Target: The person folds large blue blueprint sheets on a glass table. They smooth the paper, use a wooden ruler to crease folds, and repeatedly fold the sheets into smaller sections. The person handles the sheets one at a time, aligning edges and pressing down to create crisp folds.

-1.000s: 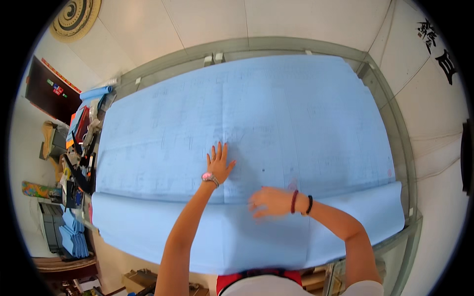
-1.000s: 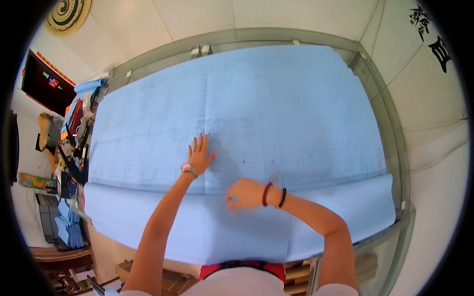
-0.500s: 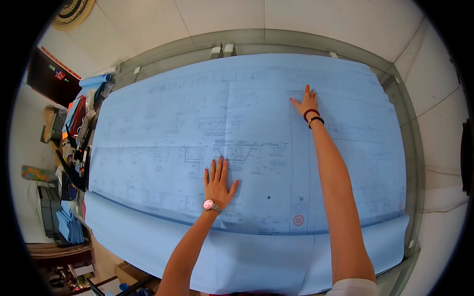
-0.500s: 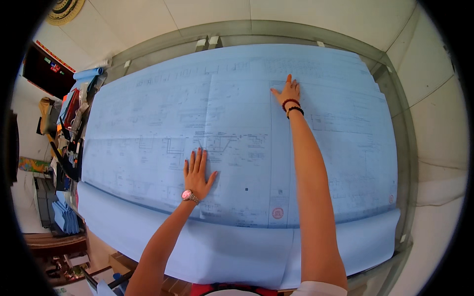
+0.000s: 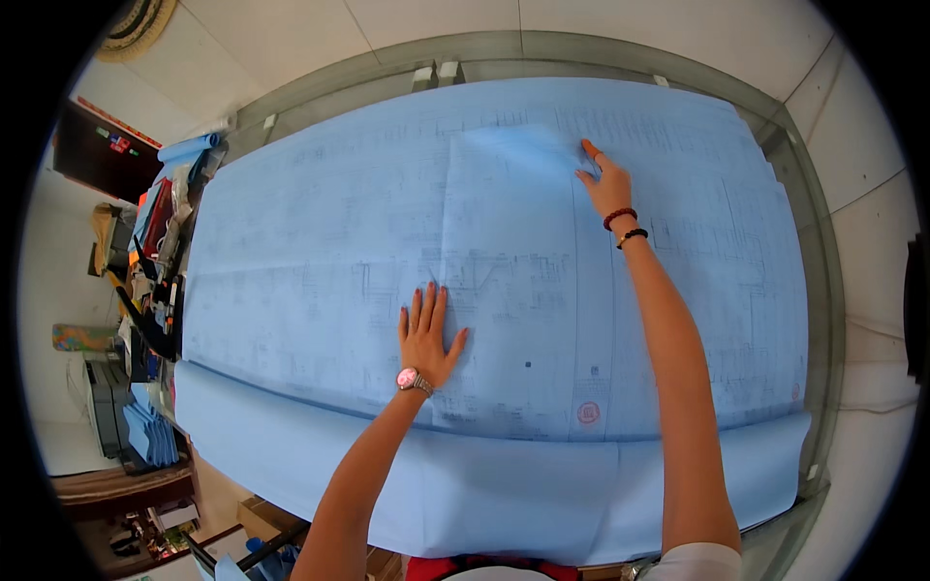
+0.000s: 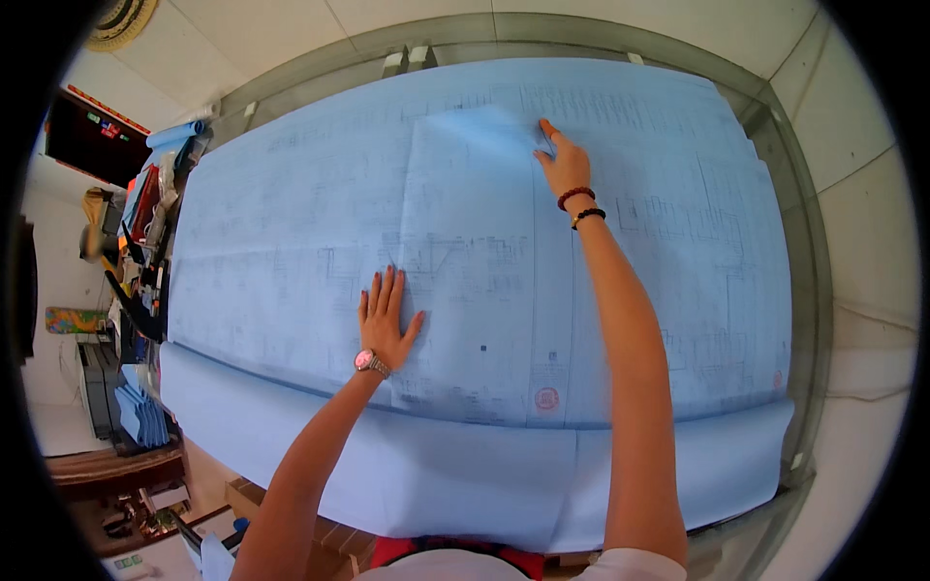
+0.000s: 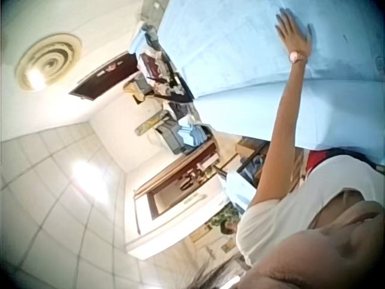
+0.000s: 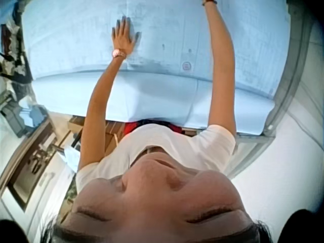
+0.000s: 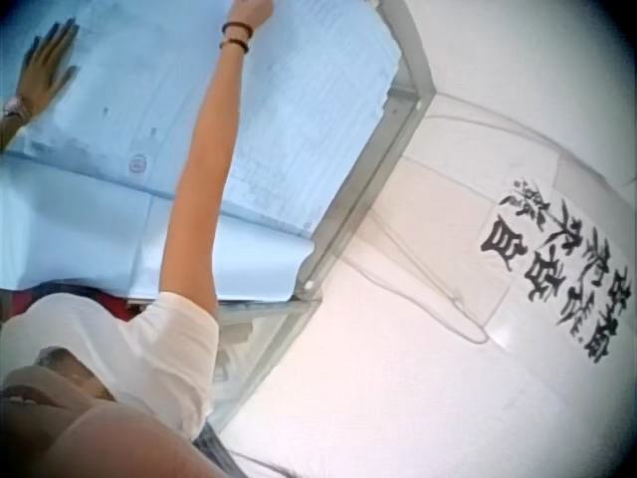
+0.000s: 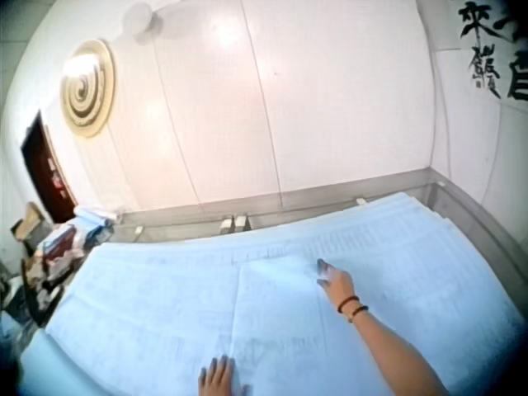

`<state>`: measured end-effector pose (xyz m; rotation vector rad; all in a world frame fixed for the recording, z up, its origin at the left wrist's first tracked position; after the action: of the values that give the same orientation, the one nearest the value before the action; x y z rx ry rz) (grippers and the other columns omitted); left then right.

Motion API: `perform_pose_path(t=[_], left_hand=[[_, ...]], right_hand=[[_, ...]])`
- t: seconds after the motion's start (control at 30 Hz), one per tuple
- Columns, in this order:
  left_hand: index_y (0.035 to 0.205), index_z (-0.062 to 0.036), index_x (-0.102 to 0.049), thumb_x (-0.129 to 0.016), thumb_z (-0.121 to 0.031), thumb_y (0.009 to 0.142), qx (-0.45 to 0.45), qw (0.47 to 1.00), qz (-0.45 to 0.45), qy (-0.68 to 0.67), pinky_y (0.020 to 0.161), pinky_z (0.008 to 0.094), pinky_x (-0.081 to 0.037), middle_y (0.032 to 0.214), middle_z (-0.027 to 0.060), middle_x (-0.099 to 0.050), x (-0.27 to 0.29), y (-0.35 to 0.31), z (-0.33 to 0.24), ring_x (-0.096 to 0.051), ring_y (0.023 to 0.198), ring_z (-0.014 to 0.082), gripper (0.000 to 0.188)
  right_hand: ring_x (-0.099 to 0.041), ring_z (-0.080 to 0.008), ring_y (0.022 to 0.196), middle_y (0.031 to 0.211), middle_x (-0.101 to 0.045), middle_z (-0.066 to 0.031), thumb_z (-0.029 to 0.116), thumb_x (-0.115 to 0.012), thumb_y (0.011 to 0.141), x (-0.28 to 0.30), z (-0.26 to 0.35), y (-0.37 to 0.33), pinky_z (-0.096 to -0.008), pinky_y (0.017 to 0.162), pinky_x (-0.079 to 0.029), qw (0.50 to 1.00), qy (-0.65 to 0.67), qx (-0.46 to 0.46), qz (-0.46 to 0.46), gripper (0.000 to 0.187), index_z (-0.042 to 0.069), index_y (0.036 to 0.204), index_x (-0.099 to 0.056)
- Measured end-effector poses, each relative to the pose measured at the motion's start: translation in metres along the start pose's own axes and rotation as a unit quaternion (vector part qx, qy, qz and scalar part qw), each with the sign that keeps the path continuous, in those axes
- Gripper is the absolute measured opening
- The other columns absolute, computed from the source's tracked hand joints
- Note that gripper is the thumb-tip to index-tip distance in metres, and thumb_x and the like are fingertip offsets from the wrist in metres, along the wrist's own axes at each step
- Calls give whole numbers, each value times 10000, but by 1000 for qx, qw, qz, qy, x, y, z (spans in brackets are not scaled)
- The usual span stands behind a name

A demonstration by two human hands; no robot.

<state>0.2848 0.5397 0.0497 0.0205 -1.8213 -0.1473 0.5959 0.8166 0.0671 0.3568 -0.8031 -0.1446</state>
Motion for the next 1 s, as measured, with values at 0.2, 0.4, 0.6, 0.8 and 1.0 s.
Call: perform_pose_path(t=[0.2, 0.4, 0.6, 0.8, 1.0], left_hand=[[1534, -114, -298, -493, -488, 943, 1, 1000, -11, 7, 1188, 524, -138, 1595, 105, -276, 1, -3, 5, -206, 1482, 329, 726], [1545, -134, -274, -485, -468, 952, -4, 1000, -12, 5, 1194, 500, -120, 1605, 89, -256, -1, -2, 2, -189, 1489, 312, 713], [1546, -135, -269, -463, -487, 957, -2, 1000, -11, 9, 1196, 501, -115, 1606, 85, -253, -3, -4, 4, -181, 1491, 310, 713], [1549, -133, -260, -451, -505, 958, 0, 1000, -8, 16, 1197, 505, -116, 1613, 80, -234, -5, -4, 7, -170, 1493, 311, 724], [1503, -122, -350, -471, -480, 955, -6, 1000, -25, 13, 1184, 514, -152, 1559, 109, -332, -6, -4, 5, -246, 1457, 323, 666]], right_hand=[[-371, -144, 610, 682, -445, -8, 104, -835, 748, 75, 87, -38, -221, 661, -467, 993, 115, -13, 1, 945, 220, 1535, -325], [-553, -126, 669, 839, -659, -63, 116, -856, 726, 111, 101, -83, -239, 693, -498, 981, 184, 59, 4, 972, 116, 1531, -311], [-682, -130, 863, 1006, -722, -110, 97, -833, 750, 125, 97, -132, -262, 750, -527, 976, 207, 10, 64, 765, 50, 1425, -475], [-675, -113, 913, 1089, -710, -90, -25, -734, 820, 140, 105, -163, -258, 809, -544, 960, 258, -35, 107, 580, 0, 1362, -529], [-676, -91, 831, 1004, -742, -81, 32, -774, 798, 149, 101, -179, -251, 777, -530, 973, 215, -19, 80, 614, 64, 1371, -555]])
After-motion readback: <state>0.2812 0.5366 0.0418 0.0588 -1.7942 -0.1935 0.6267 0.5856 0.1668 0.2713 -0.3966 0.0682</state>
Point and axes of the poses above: each hand's wrist, its own y-axis towards the middle knuckle, its own x-axis out of the back of the hand, z = x × y, the point moved 7 cm from there along y, towards the middle knuckle
